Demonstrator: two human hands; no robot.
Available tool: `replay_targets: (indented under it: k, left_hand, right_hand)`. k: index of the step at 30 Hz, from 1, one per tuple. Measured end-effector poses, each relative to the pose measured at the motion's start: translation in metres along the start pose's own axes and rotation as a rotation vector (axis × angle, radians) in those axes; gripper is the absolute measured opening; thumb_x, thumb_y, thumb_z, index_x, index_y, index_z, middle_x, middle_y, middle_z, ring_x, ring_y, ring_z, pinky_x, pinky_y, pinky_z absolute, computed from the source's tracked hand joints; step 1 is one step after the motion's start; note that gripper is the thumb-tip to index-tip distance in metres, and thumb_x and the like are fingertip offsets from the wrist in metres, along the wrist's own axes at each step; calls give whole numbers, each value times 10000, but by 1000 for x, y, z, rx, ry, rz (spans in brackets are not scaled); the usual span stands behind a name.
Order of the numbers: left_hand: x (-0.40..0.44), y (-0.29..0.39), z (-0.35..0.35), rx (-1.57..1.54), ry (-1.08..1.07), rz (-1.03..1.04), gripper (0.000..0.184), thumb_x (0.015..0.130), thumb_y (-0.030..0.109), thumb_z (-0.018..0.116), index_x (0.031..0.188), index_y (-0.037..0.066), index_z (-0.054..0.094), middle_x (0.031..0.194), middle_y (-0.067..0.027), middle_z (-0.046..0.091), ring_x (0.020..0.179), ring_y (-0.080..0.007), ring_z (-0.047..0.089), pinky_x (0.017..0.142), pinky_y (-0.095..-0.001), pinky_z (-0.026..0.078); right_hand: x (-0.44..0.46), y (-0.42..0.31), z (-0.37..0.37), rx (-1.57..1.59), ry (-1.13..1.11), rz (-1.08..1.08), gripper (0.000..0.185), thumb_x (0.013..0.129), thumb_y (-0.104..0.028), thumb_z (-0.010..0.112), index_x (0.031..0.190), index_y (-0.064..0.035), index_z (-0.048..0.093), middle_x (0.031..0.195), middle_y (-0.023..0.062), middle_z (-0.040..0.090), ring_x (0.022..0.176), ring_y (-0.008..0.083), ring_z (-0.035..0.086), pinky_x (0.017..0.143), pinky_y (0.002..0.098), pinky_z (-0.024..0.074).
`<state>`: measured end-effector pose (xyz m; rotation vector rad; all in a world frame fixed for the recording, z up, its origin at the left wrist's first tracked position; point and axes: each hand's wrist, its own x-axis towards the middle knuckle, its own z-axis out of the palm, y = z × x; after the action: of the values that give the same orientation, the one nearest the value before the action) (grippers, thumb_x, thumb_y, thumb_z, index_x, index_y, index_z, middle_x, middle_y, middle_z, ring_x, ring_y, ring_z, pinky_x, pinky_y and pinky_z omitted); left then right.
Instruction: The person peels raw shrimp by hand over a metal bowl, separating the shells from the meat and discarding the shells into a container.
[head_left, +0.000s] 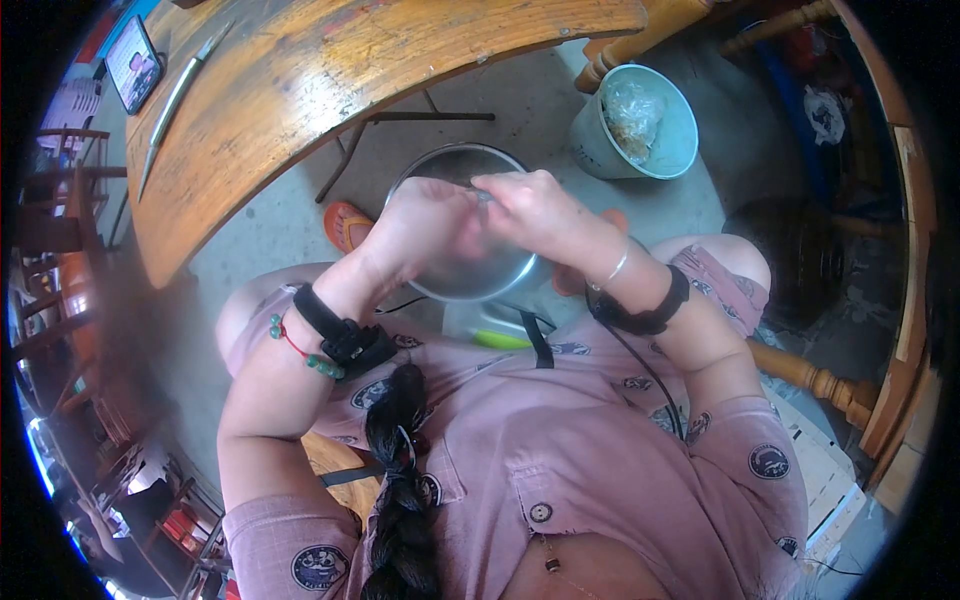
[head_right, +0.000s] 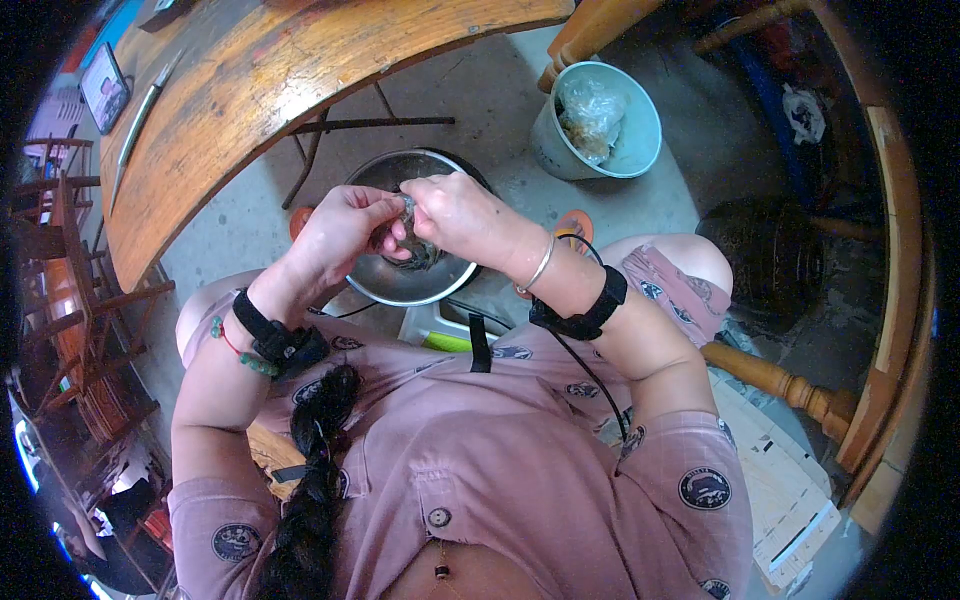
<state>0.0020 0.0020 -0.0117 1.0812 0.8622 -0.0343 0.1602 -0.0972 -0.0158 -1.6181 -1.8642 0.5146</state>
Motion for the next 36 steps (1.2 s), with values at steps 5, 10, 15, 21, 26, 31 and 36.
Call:
replay_targets:
  k: [5,10,15,21,26,31,36]
  left_hand:
    - [0,-2,1,7,10,10,200,973,124,513,863,4,629,691,-31,600,544,-95,547,603,-291,584]
    - [-2,-1,2,-13,-8,12,199,970,125,520,857,5,632,691,-28,599,546,-93,548,602,-291,584]
    - [-3,-1,3,-15,-9,-4,203,971,129,520,856,7,634,687,-24,599,539,-90,547,602,-291,585]
    - [-4,3,2,-18,1,-17,203,968,133,529,853,3,633,673,-25,597,536,-89,551,607,-292,587]
    - [0,-1,-1,-12,-7,-21,205,967,122,523,846,-3,633,673,-31,598,542,-96,560,599,-289,588]
    - [1,-2,0,27,-15,-41,202,964,106,517,858,-15,639,682,-38,601,548,-103,568,587,-289,588]
    - [3,-8,-2,95,-56,47,196,966,108,516,902,-27,642,690,-37,602,556,-110,571,599,-286,586]
  right_hand:
    - [1,0,2,22,67,-76,283,710,9,587,982,81,618,730,201,638,679,341,657,630,408,534]
    - [1,-1,2,27,75,-79,291,705,19,584,987,76,622,727,199,640,675,345,656,625,409,534]
    - [1,-2,-2,30,8,-41,328,727,7,574,1043,33,654,861,238,661,777,382,660,708,427,551]
    - [2,1,-3,53,29,-61,320,741,-14,589,1051,66,606,816,229,645,780,375,651,715,428,528]
    - [2,2,-7,57,-40,-102,312,771,-33,576,1068,60,599,839,227,648,800,375,649,722,433,525]
    - [4,5,-11,56,-128,-106,296,779,-41,572,1063,31,615,820,216,651,804,379,647,724,431,528]
    - [5,10,-12,82,-118,-117,316,777,-20,577,1084,18,644,880,215,669,780,339,676,713,364,559]
